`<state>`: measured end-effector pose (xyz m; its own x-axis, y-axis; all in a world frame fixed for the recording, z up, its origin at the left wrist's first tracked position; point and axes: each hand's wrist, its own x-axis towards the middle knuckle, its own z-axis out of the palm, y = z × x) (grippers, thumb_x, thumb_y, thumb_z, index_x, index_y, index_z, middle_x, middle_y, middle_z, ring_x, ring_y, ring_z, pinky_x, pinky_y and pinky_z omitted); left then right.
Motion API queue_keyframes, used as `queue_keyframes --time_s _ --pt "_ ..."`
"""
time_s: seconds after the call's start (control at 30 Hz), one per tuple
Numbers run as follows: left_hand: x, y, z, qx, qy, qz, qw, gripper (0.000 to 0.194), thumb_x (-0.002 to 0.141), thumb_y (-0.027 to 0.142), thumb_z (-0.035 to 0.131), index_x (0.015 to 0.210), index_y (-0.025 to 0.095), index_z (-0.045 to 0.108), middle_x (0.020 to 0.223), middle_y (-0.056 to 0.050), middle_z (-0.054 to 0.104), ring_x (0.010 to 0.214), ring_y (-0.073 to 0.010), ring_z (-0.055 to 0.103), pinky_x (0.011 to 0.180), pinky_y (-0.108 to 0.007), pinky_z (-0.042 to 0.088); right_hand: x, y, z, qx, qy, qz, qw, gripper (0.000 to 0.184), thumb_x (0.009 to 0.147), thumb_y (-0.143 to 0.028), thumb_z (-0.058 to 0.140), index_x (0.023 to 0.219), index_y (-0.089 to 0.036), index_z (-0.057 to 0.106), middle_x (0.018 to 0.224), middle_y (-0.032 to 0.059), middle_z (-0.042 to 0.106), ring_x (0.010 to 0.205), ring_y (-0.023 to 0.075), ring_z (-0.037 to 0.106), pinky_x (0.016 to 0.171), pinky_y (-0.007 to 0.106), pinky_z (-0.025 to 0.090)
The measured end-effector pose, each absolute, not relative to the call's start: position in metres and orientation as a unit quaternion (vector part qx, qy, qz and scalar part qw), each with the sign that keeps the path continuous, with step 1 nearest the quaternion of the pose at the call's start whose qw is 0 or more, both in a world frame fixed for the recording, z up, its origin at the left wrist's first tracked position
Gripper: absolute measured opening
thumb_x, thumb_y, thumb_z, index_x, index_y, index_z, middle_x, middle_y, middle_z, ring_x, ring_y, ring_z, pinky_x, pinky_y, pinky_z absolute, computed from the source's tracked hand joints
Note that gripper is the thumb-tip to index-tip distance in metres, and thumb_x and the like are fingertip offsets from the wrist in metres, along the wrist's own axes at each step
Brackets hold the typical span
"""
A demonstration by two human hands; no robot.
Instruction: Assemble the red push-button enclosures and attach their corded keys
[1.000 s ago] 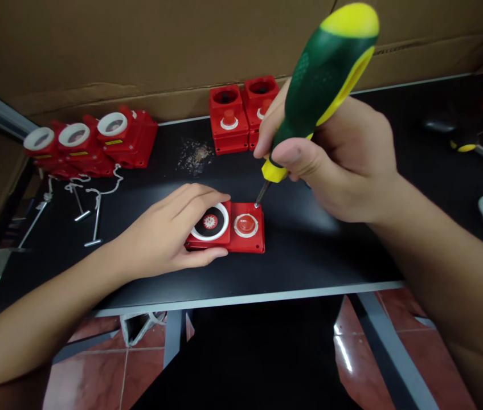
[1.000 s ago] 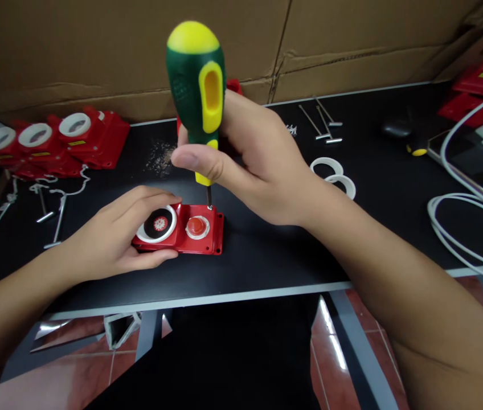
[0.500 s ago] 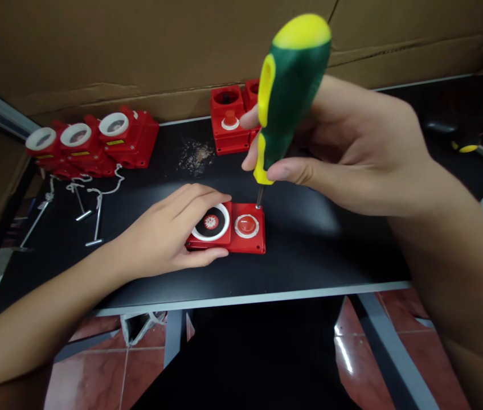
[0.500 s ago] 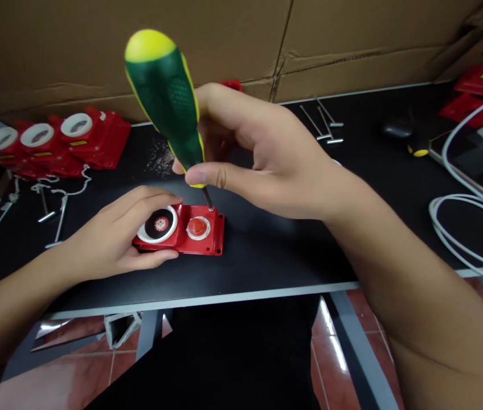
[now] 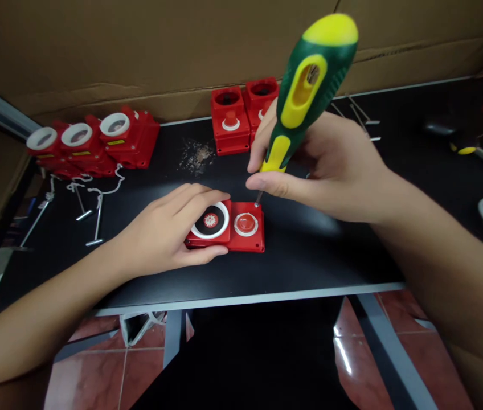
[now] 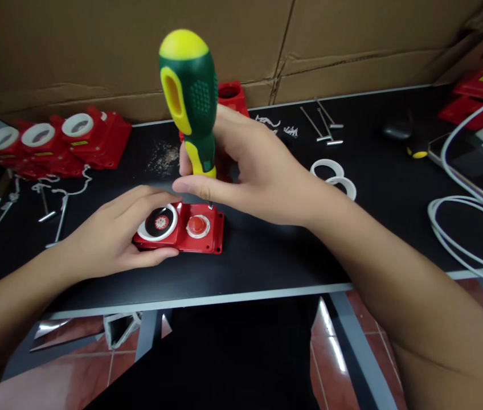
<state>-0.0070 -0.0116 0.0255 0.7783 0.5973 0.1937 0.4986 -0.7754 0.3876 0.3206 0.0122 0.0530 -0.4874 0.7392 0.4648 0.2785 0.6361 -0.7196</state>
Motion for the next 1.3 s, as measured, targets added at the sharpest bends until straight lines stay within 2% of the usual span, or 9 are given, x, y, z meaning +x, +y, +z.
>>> queue_keyframes --time_s 0.1,0.2,0.27,0.4,0.67,0.83,0.97,1.1,1.3 --pt "-0.007 -0.012 0.026 0.931 0.299 0.144 0.154 0.071 0.12 0.077 0.073 0.169 0.026 0.067 0.157 -0.019 0.083 0.141 -0.0416 0.086 0.124 -0.057 0.074 0.318 0.013 0.052 -0.306 -0.813 0.294 0.399 0.037 0.111 -0.066 0.092 0.108 -0.031 0.082 0.126 0.0074 0.084 0.104 0.0272 0.076 0.091 0.044 0.069" --pt "-0.008 -0.012 0.026 0.931 0.299 0.146 0.15 0.071 0.121 0.079 0.072 0.167 0.025 0.068 0.156 -0.019 0.083 0.14 -0.0404 0.086 0.125 -0.054 0.073 0.318 0.009 0.056 -0.296 -0.8 0.331 0.405 0.022 0.116 -0.051 0.083 0.117 -0.029 0.08 0.132 0.0061 0.083 0.107 0.0243 0.078 0.088 0.041 0.07" --pt "-0.009 -0.012 0.026 0.931 0.296 0.154 0.149 0.071 0.12 0.077 0.075 0.167 0.024 0.069 0.155 -0.019 0.083 0.139 -0.0404 0.086 0.124 -0.053 0.073 0.32 0.006 0.059 -0.285 -0.785 0.364 0.413 0.013 0.113 -0.038 0.082 0.123 -0.03 0.08 0.136 0.0041 0.086 0.114 0.0241 0.082 0.093 0.04 0.073" --pt "-0.009 -0.011 0.025 0.934 0.288 0.161 0.141 0.073 0.12 0.076 0.077 0.169 0.022 0.069 0.156 -0.021 0.083 0.139 -0.0412 0.086 0.124 -0.053 0.073 0.326 0.003 0.064 -0.29 -0.764 0.379 0.434 0.025 0.1 -0.022 0.085 0.122 -0.034 0.084 0.134 -0.0005 0.092 0.116 0.0239 0.087 0.101 0.042 0.076" --pt "-0.01 -0.011 0.025 0.931 0.297 0.154 0.144 0.07 0.12 0.077 0.076 0.169 0.026 0.068 0.159 -0.019 0.082 0.142 -0.0413 0.086 0.126 -0.055 0.073 0.332 0.003 0.07 -0.306 -0.777 0.36 0.416 0.035 0.097 -0.019 0.087 0.13 -0.031 0.093 0.12 0.0001 0.094 0.104 0.0223 0.09 0.093 0.039 0.079" --pt "-0.011 -0.01 0.025 0.935 0.283 0.164 0.136 0.07 0.12 0.071 0.079 0.171 0.024 0.066 0.159 -0.021 0.082 0.141 -0.0433 0.086 0.124 -0.058 0.074 0.333 0.009 0.067 -0.28 -0.789 0.368 0.405 0.032 0.098 -0.026 0.097 0.129 -0.03 0.095 0.119 0.0005 0.095 0.087 0.0176 0.082 0.075 0.032 0.073" --pt "-0.011 -0.01 0.025 0.94 0.271 0.167 0.125 0.07 0.123 0.07 0.076 0.171 0.019 0.066 0.159 -0.022 0.082 0.141 -0.0428 0.086 0.124 -0.056 0.073 0.333 0.011 0.064 -0.273 -0.782 0.382 0.41 0.028 0.103 -0.03 0.098 0.131 -0.027 0.092 0.121 -0.0039 0.091 0.084 0.0117 0.075 0.075 0.027 0.067" --pt "-0.011 -0.01 0.025 0.938 0.277 0.165 0.126 0.071 0.122 0.07 0.077 0.171 0.019 0.066 0.159 -0.022 0.082 0.141 -0.0416 0.086 0.125 -0.054 0.072 0.329 0.014 0.061 -0.279 -0.795 0.359 0.402 0.019 0.106 -0.034 0.1 0.119 -0.025 0.09 0.117 -0.0001 0.088 0.076 0.0117 0.069 0.069 0.029 0.065" --pt "-0.011 -0.01 0.025 0.94 0.275 0.161 0.123 0.071 0.123 0.072 0.075 0.171 0.021 0.066 0.158 -0.021 0.082 0.14 -0.0411 0.086 0.123 -0.055 0.072 0.321 0.019 0.052 -0.279 -0.802 0.322 0.419 0.042 0.104 -0.062 0.104 0.099 -0.026 0.084 0.101 0.0023 0.078 0.084 0.0183 0.068 0.072 0.034 0.064"
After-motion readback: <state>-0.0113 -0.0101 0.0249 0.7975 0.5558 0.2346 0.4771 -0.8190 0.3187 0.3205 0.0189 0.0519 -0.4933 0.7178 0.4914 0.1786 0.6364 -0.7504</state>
